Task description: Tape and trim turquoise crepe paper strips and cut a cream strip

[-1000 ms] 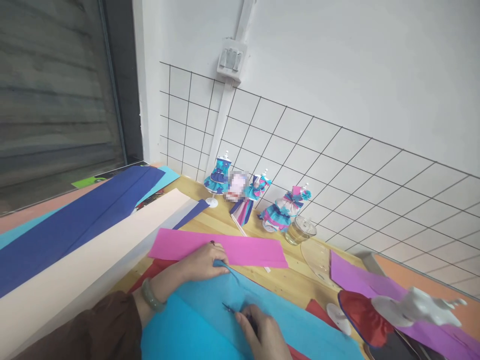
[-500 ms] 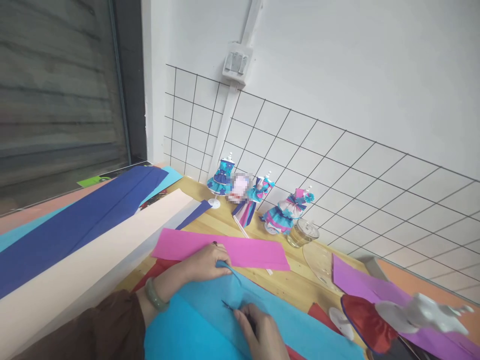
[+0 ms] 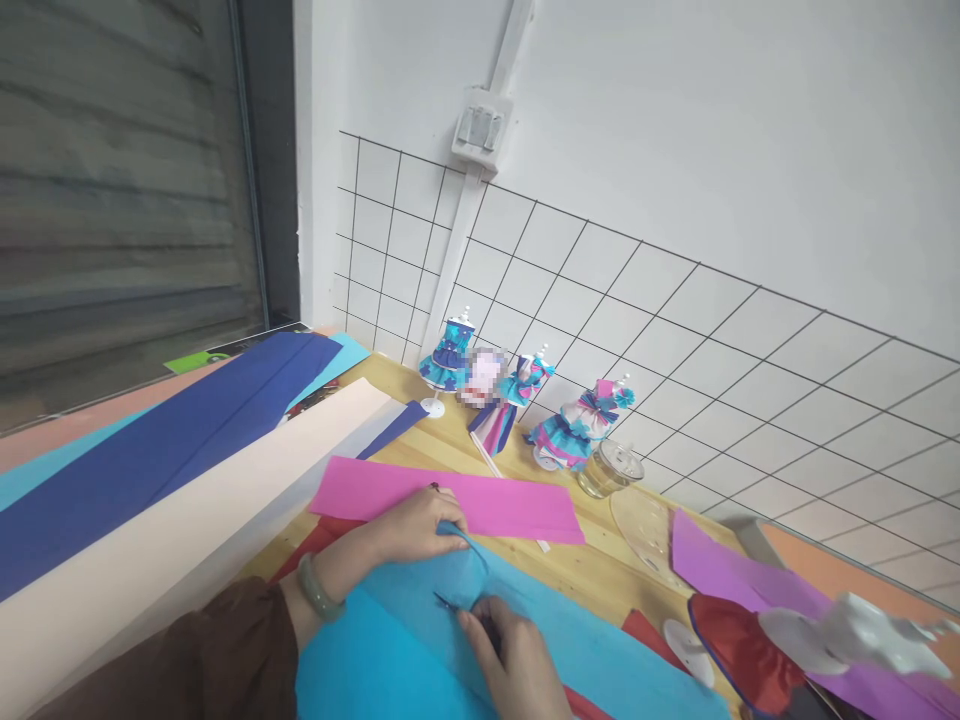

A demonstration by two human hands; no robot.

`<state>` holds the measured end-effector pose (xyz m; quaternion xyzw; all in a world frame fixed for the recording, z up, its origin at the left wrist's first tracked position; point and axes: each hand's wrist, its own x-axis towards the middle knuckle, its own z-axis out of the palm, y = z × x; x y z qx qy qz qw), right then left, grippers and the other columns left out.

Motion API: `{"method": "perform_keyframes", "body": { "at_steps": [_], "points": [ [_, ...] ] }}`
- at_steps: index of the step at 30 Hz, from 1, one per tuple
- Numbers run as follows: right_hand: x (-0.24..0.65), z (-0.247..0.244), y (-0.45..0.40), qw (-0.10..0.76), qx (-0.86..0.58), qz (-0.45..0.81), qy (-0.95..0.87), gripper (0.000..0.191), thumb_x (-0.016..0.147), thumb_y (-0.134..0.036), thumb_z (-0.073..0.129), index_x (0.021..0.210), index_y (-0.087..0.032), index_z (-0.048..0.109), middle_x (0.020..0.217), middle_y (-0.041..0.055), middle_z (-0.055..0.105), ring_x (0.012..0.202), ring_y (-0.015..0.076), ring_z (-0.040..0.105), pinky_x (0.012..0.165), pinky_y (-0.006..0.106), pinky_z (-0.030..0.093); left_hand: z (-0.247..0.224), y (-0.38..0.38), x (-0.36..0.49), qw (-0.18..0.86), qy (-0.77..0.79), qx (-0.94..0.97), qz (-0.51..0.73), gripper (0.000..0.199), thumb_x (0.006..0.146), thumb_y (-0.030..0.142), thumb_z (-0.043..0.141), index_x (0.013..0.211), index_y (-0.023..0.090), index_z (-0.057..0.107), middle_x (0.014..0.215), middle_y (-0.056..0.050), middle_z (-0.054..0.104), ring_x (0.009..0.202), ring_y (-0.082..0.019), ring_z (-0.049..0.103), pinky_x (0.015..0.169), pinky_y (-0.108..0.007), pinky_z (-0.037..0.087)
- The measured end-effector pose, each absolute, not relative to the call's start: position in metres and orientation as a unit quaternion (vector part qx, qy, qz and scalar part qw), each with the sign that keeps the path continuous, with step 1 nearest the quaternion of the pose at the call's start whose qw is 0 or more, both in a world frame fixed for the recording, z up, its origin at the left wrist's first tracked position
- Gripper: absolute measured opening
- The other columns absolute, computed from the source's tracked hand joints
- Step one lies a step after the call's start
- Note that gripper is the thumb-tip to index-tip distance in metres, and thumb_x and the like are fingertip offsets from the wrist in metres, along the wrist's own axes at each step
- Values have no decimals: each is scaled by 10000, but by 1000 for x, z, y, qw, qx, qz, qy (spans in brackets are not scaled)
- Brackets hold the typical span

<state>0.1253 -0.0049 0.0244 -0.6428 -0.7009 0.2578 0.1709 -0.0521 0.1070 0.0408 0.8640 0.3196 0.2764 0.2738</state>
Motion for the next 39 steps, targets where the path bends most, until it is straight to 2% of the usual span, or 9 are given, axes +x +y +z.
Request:
{"method": "perform_keyframes", "body": {
  "at_steps": [11, 20, 39],
  "points": [
    [126, 23, -2, 157, -647, 254, -702, 500, 851, -633, 300, 717, -225, 555, 629, 21, 641, 606, 182, 562, 568, 257, 338, 42, 108, -53, 276, 316, 864, 277, 101, 757, 298, 672, 784, 201, 685, 778, -3, 696, 826, -167, 588, 783, -279, 397],
    [116, 27, 3, 161, -638, 274, -702, 421, 867, -571, 331, 718, -231, 530, 651, 14, 637, 617, 183, 562, 579, 258, 318, 42, 108, -52, 278, 318, 863, 277, 60, 728, 234, 703, 774, 199, 687, 777, 2, 697, 810, -159, 588, 781, -271, 390],
    [104, 39, 4, 167, -643, 269, -698, 319, 882, -459, 399, 724, -227, 551, 633, -10, 629, 600, 163, 545, 579, 248, 309, 45, 107, -54, 281, 316, 863, 275, 58, 732, 235, 695, 773, 196, 688, 768, 6, 700, 813, -155, 585, 761, -253, 394]
  ]
}}
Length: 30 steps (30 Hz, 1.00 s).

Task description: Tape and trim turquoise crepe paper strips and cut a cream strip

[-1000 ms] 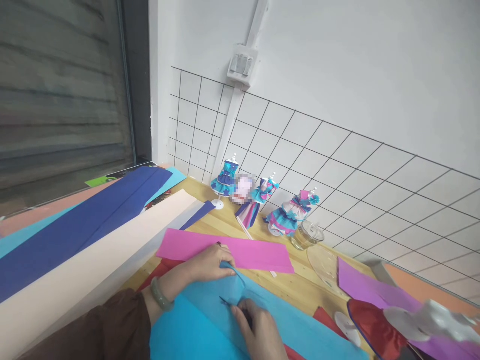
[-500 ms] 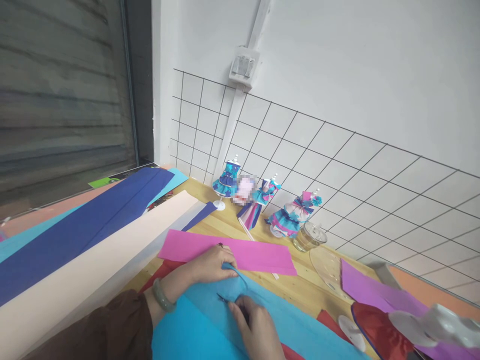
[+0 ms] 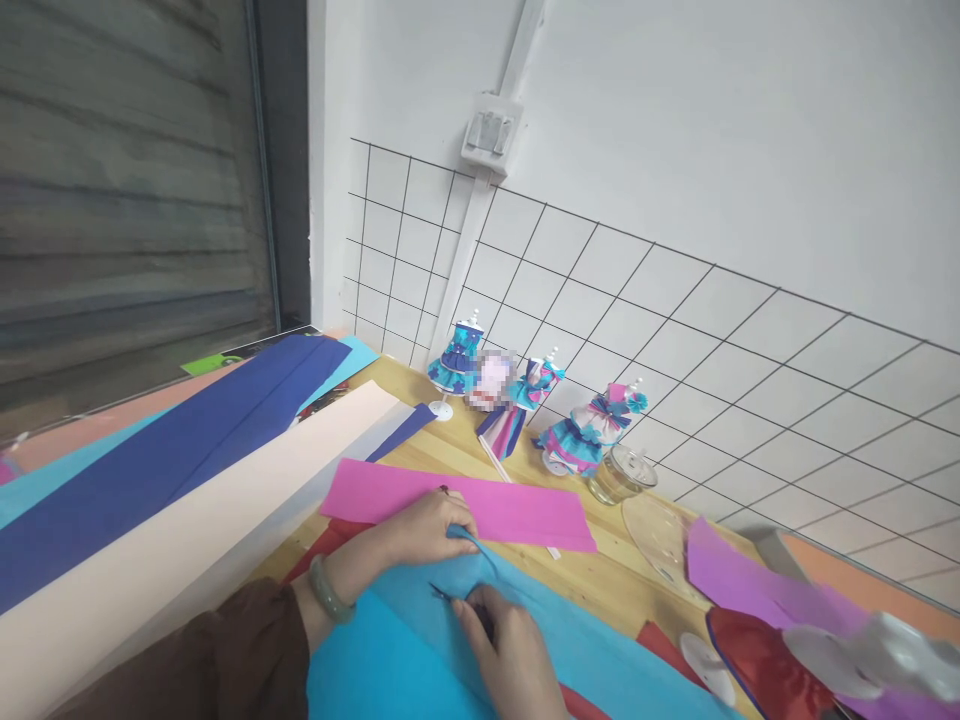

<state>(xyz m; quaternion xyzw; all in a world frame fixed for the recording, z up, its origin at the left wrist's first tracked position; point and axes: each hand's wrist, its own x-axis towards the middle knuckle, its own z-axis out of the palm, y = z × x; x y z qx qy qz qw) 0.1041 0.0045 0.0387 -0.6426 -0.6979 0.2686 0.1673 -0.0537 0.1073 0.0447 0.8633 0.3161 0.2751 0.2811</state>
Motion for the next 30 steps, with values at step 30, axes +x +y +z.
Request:
{"method": "perform_keyframes", "body": {
  "at_steps": [30],
  "points": [
    [95, 34, 13, 170, -638, 275, -699, 374, 867, -523, 383, 734, -225, 566, 643, -3, 630, 631, 169, 563, 588, 245, 329, 22, 139, -97, 444, 396, 777, 207, 248, 658, 399, 684, 762, 175, 661, 736, 35, 646, 724, -149, 573, 595, -203, 379]
  ]
}}
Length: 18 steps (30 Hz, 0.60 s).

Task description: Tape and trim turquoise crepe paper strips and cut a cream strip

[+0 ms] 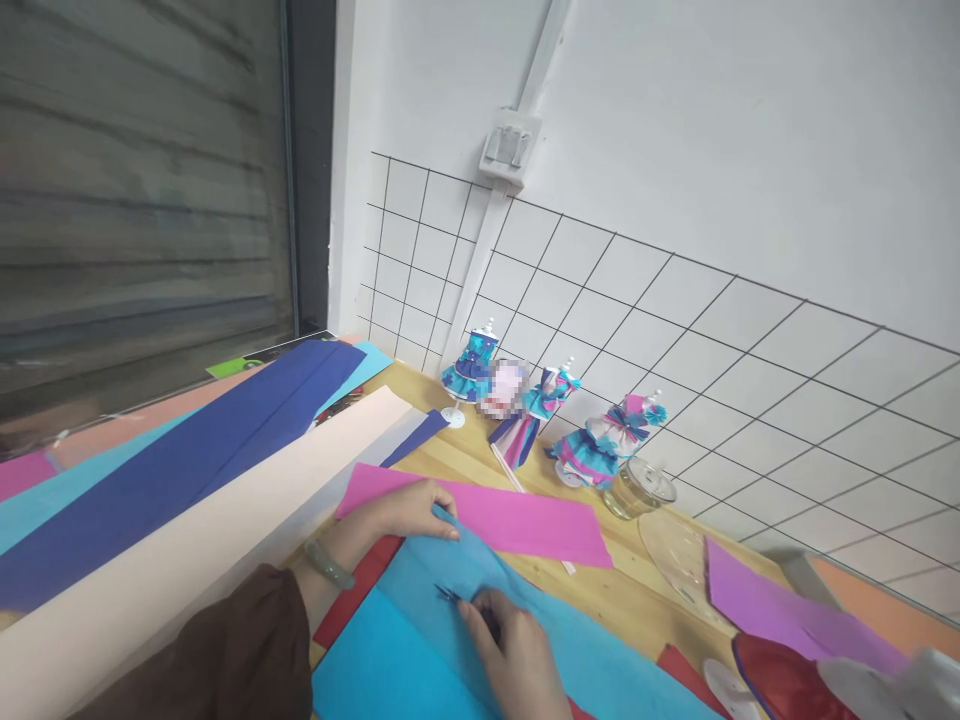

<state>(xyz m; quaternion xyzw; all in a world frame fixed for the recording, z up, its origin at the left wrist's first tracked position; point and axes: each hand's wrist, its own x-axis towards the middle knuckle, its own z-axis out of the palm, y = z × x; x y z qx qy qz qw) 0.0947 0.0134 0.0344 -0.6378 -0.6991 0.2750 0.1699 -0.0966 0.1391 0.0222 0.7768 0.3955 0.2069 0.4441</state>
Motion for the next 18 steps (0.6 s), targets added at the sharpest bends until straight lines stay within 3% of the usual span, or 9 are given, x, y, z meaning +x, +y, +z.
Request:
{"method": "perform_keyframes", "body": {
  "at_steps": [18],
  "points": [
    [87, 31, 16, 184, -632, 277, -700, 371, 887, -495, 379, 742, -222, 584, 675, 4, 658, 655, 182, 597, 592, 249, 339, 25, 137, -97, 474, 402, 749, 231, 285, 622, 407, 719, 777, 177, 655, 770, 22, 648, 774, -168, 575, 652, -229, 407]
  ]
}}
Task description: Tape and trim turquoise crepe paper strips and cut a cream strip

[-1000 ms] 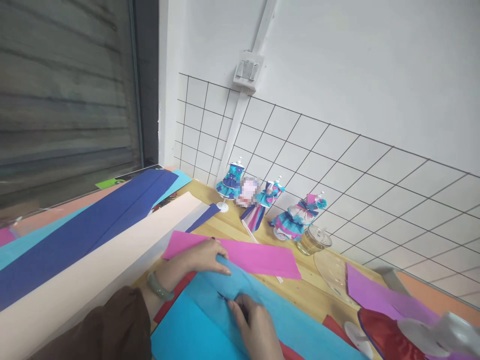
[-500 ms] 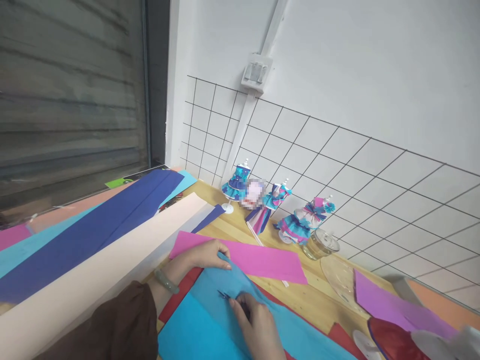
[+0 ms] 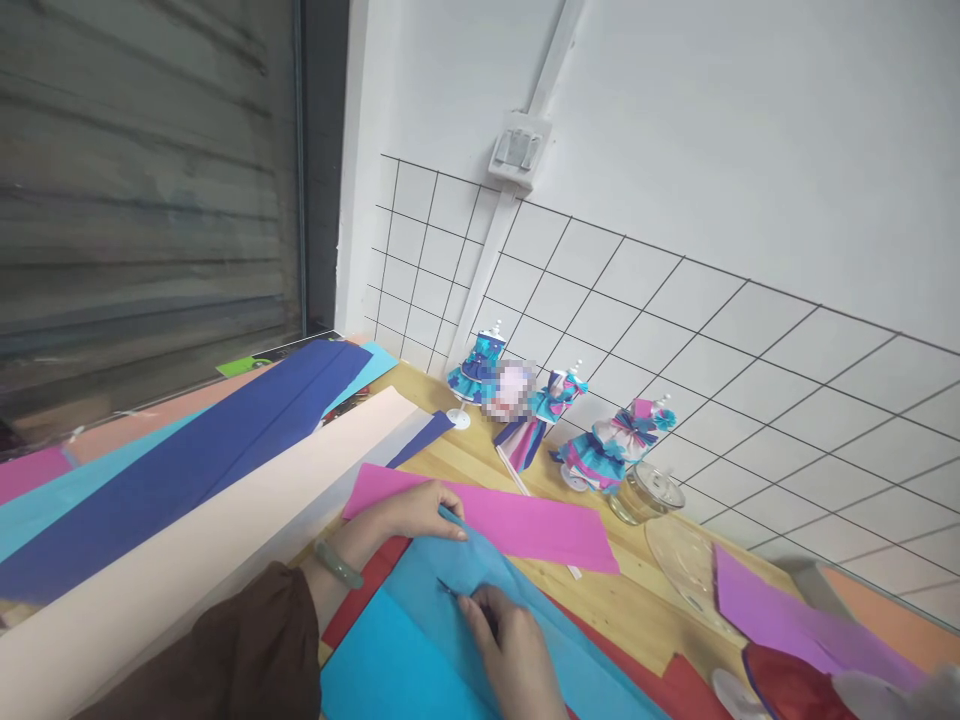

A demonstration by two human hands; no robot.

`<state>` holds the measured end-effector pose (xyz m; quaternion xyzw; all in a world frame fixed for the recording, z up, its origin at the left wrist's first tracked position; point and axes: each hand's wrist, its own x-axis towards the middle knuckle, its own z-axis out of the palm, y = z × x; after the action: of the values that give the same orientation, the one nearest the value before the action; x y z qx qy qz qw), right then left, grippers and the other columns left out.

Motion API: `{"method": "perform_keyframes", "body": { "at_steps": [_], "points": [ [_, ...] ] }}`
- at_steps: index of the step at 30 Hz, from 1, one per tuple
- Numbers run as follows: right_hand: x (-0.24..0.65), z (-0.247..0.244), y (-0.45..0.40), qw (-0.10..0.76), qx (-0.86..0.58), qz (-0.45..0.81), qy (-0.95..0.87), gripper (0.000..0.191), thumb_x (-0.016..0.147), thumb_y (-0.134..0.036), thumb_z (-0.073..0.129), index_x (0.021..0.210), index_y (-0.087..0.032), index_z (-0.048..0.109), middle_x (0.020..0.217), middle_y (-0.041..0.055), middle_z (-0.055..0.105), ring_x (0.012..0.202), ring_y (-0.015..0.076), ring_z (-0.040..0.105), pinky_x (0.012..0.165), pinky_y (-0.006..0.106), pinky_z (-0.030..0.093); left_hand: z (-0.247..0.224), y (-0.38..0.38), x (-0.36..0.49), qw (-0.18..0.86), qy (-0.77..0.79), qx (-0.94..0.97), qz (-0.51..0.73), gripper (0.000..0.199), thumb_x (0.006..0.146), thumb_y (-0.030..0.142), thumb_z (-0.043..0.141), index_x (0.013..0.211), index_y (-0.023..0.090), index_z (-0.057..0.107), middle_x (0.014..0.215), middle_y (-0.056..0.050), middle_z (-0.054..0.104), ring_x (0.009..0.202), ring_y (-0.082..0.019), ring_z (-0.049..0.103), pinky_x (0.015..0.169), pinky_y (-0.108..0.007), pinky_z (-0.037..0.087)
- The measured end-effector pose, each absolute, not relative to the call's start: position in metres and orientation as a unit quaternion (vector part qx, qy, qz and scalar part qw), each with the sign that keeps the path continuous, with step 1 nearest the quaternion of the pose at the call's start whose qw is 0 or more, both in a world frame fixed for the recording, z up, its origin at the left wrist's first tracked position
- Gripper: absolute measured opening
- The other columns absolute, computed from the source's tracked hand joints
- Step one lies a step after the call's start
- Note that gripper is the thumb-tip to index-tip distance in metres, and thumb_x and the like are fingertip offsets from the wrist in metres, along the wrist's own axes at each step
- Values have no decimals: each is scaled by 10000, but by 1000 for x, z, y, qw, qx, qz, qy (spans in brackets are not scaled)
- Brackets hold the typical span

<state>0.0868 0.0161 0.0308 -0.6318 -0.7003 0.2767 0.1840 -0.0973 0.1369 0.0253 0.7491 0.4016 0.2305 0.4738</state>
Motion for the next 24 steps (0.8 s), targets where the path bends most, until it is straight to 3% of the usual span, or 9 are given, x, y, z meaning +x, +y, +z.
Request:
{"method": "perform_keyframes", "body": {
  "at_steps": [8, 24],
  "points": [
    [83, 28, 19, 165, -625, 283, -708, 406, 883, -539, 336, 745, -227, 556, 668, 6, 647, 653, 188, 597, 583, 254, 331, 28, 136, -97, 483, 387, 748, 239, 223, 627, 356, 716, 744, 173, 666, 740, 28, 656, 742, -156, 572, 648, -227, 404],
    [70, 32, 23, 166, -625, 262, -716, 345, 904, -462, 372, 743, -224, 564, 686, 10, 669, 652, 170, 607, 585, 235, 345, 23, 138, -97, 500, 380, 737, 249, 230, 622, 355, 725, 751, 171, 679, 724, 32, 657, 733, -150, 572, 633, -221, 404]
  ]
}}
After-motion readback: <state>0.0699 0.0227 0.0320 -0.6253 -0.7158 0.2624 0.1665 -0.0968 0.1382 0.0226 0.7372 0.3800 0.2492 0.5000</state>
